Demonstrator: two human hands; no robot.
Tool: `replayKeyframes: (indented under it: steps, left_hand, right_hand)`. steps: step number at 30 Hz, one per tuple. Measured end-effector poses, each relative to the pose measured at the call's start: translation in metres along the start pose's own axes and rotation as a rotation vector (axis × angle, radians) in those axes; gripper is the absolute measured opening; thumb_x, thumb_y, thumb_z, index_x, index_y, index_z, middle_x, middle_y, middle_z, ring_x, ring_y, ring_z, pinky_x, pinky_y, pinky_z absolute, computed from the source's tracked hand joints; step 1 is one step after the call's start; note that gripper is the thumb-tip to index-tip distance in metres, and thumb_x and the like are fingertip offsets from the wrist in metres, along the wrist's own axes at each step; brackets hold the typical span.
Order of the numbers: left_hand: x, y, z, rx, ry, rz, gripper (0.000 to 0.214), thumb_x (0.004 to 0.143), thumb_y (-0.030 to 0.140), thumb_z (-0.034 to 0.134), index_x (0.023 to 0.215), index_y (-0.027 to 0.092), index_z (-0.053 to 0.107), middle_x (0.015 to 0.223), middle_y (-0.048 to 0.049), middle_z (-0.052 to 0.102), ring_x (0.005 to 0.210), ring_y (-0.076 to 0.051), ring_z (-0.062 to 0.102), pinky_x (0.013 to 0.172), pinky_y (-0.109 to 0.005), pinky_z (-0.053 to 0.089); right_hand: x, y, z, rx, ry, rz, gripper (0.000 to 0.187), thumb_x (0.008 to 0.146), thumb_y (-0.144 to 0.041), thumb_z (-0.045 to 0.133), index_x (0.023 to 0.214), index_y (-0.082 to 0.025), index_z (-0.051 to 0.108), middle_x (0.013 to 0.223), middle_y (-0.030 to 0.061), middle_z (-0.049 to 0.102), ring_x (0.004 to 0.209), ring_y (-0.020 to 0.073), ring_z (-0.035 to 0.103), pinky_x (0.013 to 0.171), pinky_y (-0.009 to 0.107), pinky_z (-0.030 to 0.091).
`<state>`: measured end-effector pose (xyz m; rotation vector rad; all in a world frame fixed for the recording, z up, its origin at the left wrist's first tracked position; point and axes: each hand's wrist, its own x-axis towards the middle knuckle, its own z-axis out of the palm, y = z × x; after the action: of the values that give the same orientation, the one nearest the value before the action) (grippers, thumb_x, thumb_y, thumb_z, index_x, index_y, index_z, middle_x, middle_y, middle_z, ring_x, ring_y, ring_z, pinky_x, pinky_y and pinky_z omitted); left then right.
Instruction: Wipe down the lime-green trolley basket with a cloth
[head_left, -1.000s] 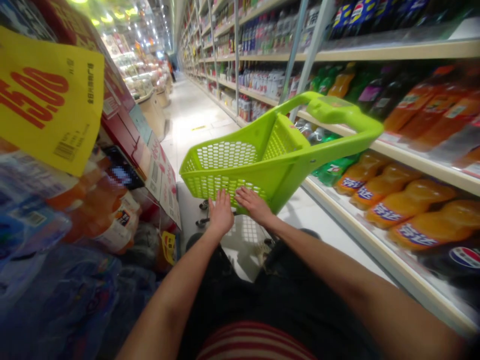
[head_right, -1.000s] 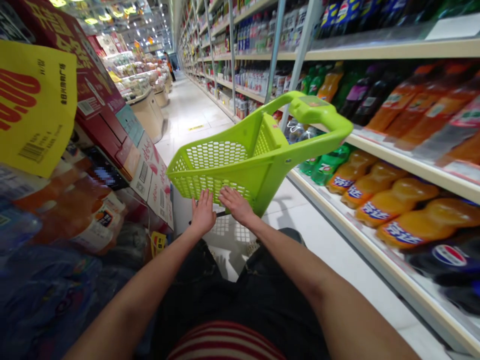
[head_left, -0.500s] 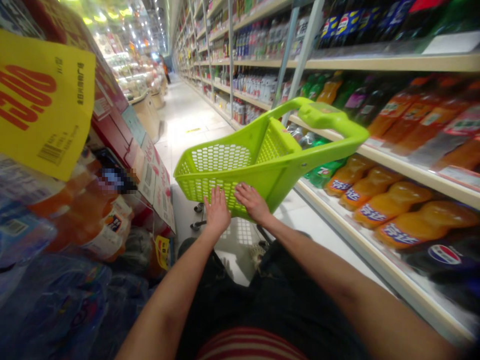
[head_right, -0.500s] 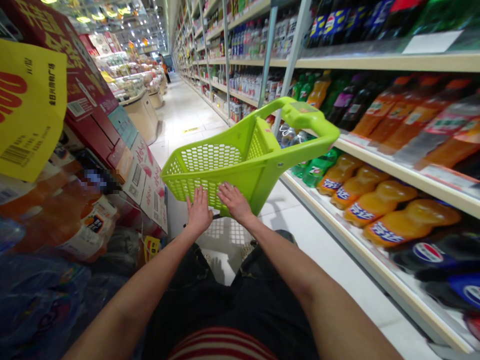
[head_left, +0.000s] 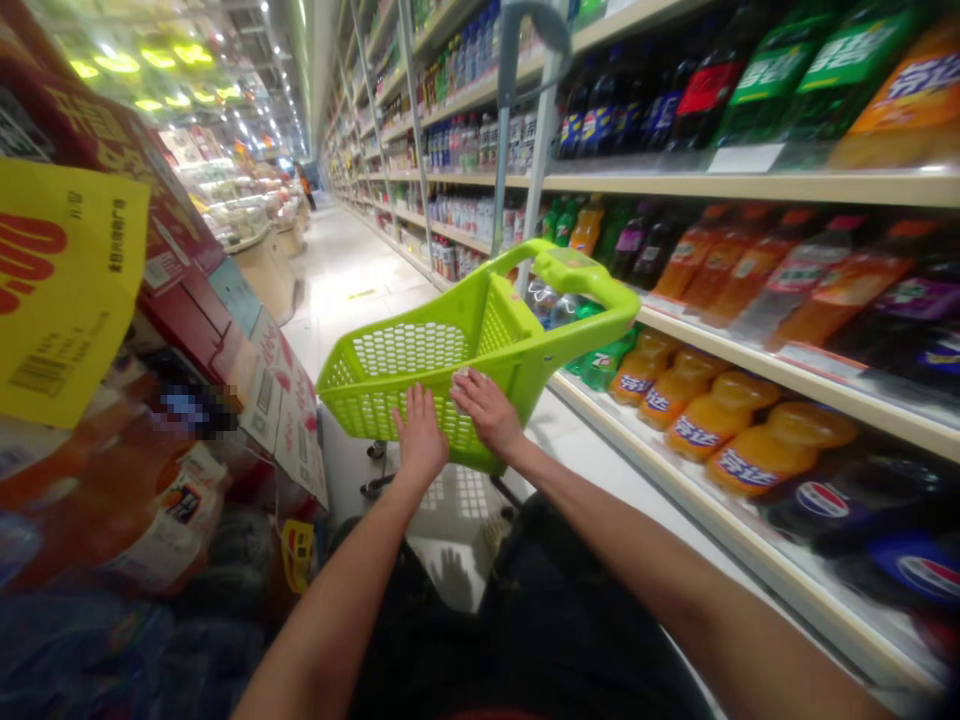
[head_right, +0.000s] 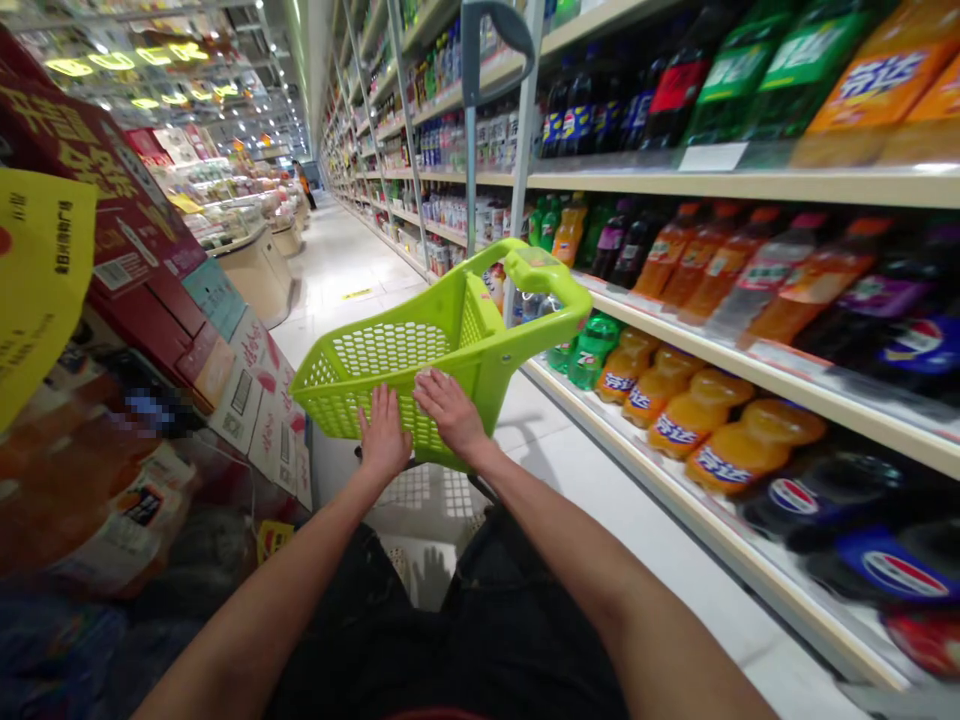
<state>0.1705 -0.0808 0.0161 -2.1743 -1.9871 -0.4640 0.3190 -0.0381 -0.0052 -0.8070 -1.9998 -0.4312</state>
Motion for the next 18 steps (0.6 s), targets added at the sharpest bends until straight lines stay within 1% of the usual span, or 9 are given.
replayKeyframes:
  steps: [4,6,7,9,14,16,18]
  left_hand:
    - [-0.006,0.006,0.006,0.027,-0.009,0.067,0.066,0.074,0.016,0.043,0.138,0.007,0.027,0.149,-0.0124,0.017,0.138,-0.024,0.012,0.11,-0.052,0.013]
    - [-0.01,0.009,0.01,0.031,-0.022,0.111,0.066,0.074,0.016,0.043,0.137,0.007,0.028,0.149,-0.0123,0.018,0.138,-0.024,0.013,0.11,-0.052,0.013]
    - [-0.011,0.01,0.011,0.032,-0.024,0.13,0.066,0.074,0.016,0.043,0.137,0.007,0.029,0.149,-0.0124,0.018,0.138,-0.024,0.013,0.11,-0.053,0.013]
    - [-0.01,0.014,0.011,0.031,-0.014,0.156,0.066,0.073,0.016,0.043,0.137,0.007,0.028,0.149,-0.0124,0.018,0.138,-0.024,0.012,0.11,-0.053,0.013]
    - [0.006,0.033,0.0,0.006,0.036,0.185,0.07,0.072,0.017,0.045,0.139,0.006,0.023,0.149,-0.0132,0.015,0.138,-0.025,0.01,0.11,-0.053,0.013]
    - [0.01,0.044,-0.004,-0.01,0.044,0.211,0.07,0.073,0.017,0.044,0.139,0.006,0.023,0.15,-0.013,0.014,0.138,-0.025,0.01,0.109,-0.054,0.013]
    - [0.01,0.054,-0.005,-0.02,0.041,0.242,0.07,0.073,0.018,0.044,0.139,0.007,0.022,0.15,-0.0124,0.014,0.138,-0.025,0.01,0.109,-0.054,0.013]
  right_hand:
    - [-0.039,0.004,0.016,-0.022,-0.101,-0.023,0.032,0.087,-0.01,0.043,0.115,-0.018,0.058,0.125,0.0101,0.055,0.131,0.0217,0.032,0.099,0.045,0.041]
    - [-0.053,0.002,0.016,-0.019,-0.119,-0.037,0.032,0.087,-0.01,0.043,0.114,-0.017,0.058,0.124,0.0105,0.056,0.13,0.0224,0.034,0.097,0.044,0.043]
    - [-0.056,0.001,0.013,-0.01,-0.116,-0.041,0.032,0.087,-0.01,0.043,0.115,-0.018,0.058,0.124,0.0103,0.057,0.129,0.0222,0.034,0.097,0.044,0.043]
    - [-0.049,0.002,-0.002,0.013,-0.07,-0.027,0.034,0.087,-0.01,0.042,0.116,-0.018,0.057,0.125,0.0099,0.056,0.13,0.0212,0.033,0.098,0.044,0.043]
    - [0.003,0.019,-0.058,-0.009,0.194,0.078,0.042,0.086,-0.008,0.04,0.124,-0.021,0.05,0.13,0.0094,0.051,0.131,0.021,0.031,0.103,0.048,0.036]
    - [0.013,0.027,-0.07,-0.034,0.252,0.096,0.042,0.086,-0.009,0.041,0.125,-0.023,0.05,0.13,0.009,0.051,0.131,0.0216,0.031,0.104,0.049,0.034]
    - [0.009,0.029,-0.069,-0.035,0.228,0.088,0.041,0.087,-0.01,0.041,0.124,-0.023,0.051,0.129,0.0088,0.052,0.131,0.0214,0.032,0.103,0.049,0.035]
